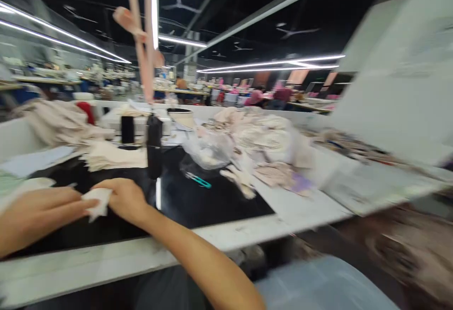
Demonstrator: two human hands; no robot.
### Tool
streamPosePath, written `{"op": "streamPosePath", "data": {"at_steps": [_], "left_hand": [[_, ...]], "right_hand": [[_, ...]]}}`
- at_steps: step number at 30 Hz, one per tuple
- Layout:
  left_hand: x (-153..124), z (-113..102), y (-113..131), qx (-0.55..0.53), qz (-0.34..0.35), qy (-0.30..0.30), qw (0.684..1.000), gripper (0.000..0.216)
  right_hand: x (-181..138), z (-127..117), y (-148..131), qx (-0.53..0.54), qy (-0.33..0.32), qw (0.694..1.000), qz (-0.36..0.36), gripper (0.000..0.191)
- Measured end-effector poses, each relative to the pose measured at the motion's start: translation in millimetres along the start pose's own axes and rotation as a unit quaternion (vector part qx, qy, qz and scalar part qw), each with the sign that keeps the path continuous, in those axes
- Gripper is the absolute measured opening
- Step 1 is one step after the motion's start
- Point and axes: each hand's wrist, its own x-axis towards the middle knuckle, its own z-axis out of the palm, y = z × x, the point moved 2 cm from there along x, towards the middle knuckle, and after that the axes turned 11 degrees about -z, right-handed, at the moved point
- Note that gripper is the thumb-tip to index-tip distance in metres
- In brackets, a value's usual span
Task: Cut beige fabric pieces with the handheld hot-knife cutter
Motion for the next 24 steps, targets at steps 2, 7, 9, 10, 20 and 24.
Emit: {"op": "streamPosePath", "data": {"at_steps": [2, 7, 9, 10, 20, 24], "left_hand": [[-3.4, 7.1, 7.1, 0.054, 0.011, -0.062, 0.997, 0.028], [-25.1, 48.4, 12.6, 0.08, -0.057, -0.19, 0.977, 0.022], [-34.0, 55.2, 13.4, 0.068, -0.076, -0.21, 0.972, 0.024], [-37.2, 56.4, 13.8, 0.061, -0.083, -0.217, 0.971, 0.024], [-30.3, 52.5, 13.4, -0.063, -0.163, -0.191, 0.966, 0.028], [-22.7, 54.7, 12.2, -0.116, -0.197, -0.194, 0.954, 0.028]], "right_hand": [[3.3, -3.4, 10.1, -0.042, -0.023, 0.998, -0.031, 0.037], [9.6, -1.0, 37.2, -0.159, -0.066, 0.982, -0.078, 0.039], [8.7, -1.2, 46.6, -0.208, -0.072, 0.972, -0.087, 0.039], [8.0, -2.1, 51.3, -0.232, -0.074, 0.966, -0.089, 0.037], [-6.9, -21.1, 66.4, -0.384, -0.05, 0.918, -0.089, 0.059], [-15.4, -17.9, 50.6, -0.377, -0.081, 0.913, -0.136, 0.058]]}}
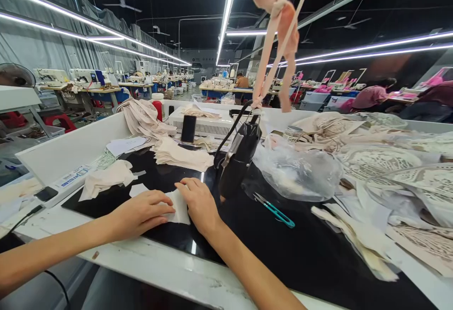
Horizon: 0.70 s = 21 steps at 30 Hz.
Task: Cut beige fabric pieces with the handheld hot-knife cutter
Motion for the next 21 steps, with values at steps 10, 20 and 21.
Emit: {"op": "streamPosePath", "data": {"at_steps": [10, 20, 21], "left_hand": [[-3.5, 4.9, -2.2, -0.017, 0.034, -0.048, 0.998, 0.027], [-0.5, -5.1, 13.5, -0.093, 0.055, -0.031, 0.994, 0.016], [0.8, -2.1, 16.0, -0.092, 0.059, -0.029, 0.994, 0.014]], "right_hand": [[-16.3, -37.2, -20.7, 0.004, 0.069, 0.995, -0.065, 0.047], [-54.1, -118.0, 12.9, 0.036, 0.492, 0.865, 0.091, 0.081], [-50.4, -113.7, 18.7, 0.105, 0.487, 0.857, 0.128, 0.087]]}}
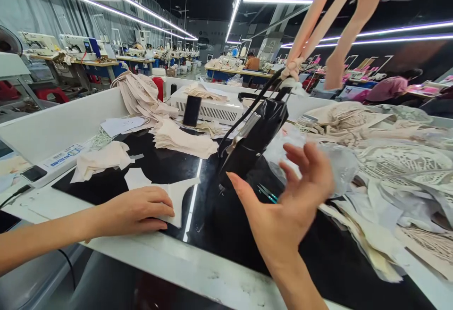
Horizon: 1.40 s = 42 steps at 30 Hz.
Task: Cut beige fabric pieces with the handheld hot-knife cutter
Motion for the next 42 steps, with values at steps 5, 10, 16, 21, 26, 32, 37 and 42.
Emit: {"op": "streamPosePath", "data": {"at_steps": [5, 10, 16, 21, 26, 32, 37, 42], "left_hand": [[9.6, 18.3, 6.4, 0.034, 0.026, 0.007, 0.999, 0.014], [15.5, 26.1, 10.5, 0.107, 0.066, 0.013, 0.992, 0.01], [14.7, 26.6, 12.2, 0.068, 0.048, 0.038, 0.996, 0.019], [11.7, 26.1, 9.8, -0.057, -0.043, 0.05, 0.996, 0.015], [9.2, 27.2, 7.0, -0.132, -0.079, 0.05, 0.987, 0.015], [9.0, 27.6, 7.0, -0.144, -0.081, 0.058, 0.985, 0.016], [10.9, 26.6, 9.4, -0.148, -0.087, 0.047, 0.984, 0.017], [11.9, 26.3, 10.7, -0.141, -0.088, 0.047, 0.985, 0.016]], "right_hand": [[0.6, 36.1, 10.6, 0.169, -0.05, 0.968, 0.178, 0.095], [5.9, 58.2, 2.6, 0.17, -0.012, 0.964, 0.204, 0.05], [8.9, 63.3, -7.1, 0.215, -0.04, 0.955, 0.199, 0.051], [4.3, 60.6, -28.3, 0.239, -0.03, 0.948, 0.207, 0.038], [-12.8, 62.9, -50.8, 0.331, -0.024, 0.91, 0.249, 0.034], [-23.3, 68.2, -61.8, 0.392, 0.008, 0.885, 0.252, 0.037], [-23.6, 68.9, -61.4, 0.379, 0.008, 0.89, 0.254, 0.037], [-24.9, 68.9, -60.9, 0.369, 0.002, 0.893, 0.259, 0.039]]}}
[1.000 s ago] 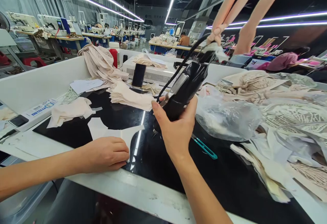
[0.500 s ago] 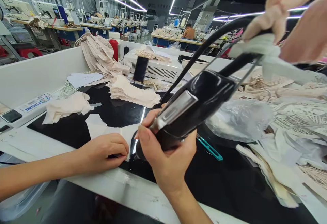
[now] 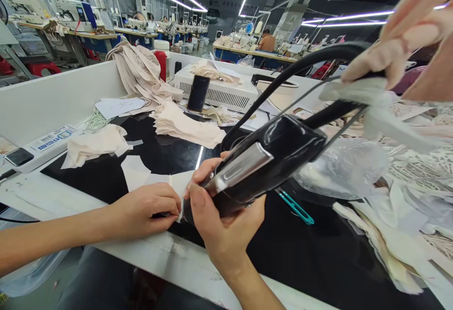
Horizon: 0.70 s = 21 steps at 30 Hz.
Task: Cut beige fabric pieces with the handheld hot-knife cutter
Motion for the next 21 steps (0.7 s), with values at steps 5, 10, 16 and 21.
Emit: {"op": "streamPosePath", "data": {"at_steps": [5, 10, 16, 21], "left_hand": [[0.1, -2.2, 0.2, 0.0, 0.005, -0.002, 1.0, 0.014], [1.5, -4.7, -2.1, 0.01, -0.01, -0.019, 1.0, 0.018], [3.7, -1.8, -8.4, 0.036, -0.029, -0.023, 0.999, 0.005], [3.9, 1.9, -10.3, 0.043, -0.031, -0.016, 0.998, 0.007]], "right_hand": [[-1.3, -0.7, 0.4, 0.011, -0.014, 1.0, -0.003, 0.037], [-1.2, -1.0, 0.4, 0.009, -0.019, 1.0, -0.005, 0.037], [-1.7, 0.1, 0.7, 0.003, -0.01, 1.0, -0.007, 0.039], [-1.8, 0.1, 0.7, -0.01, 0.0, 1.0, 0.001, 0.041]]}}
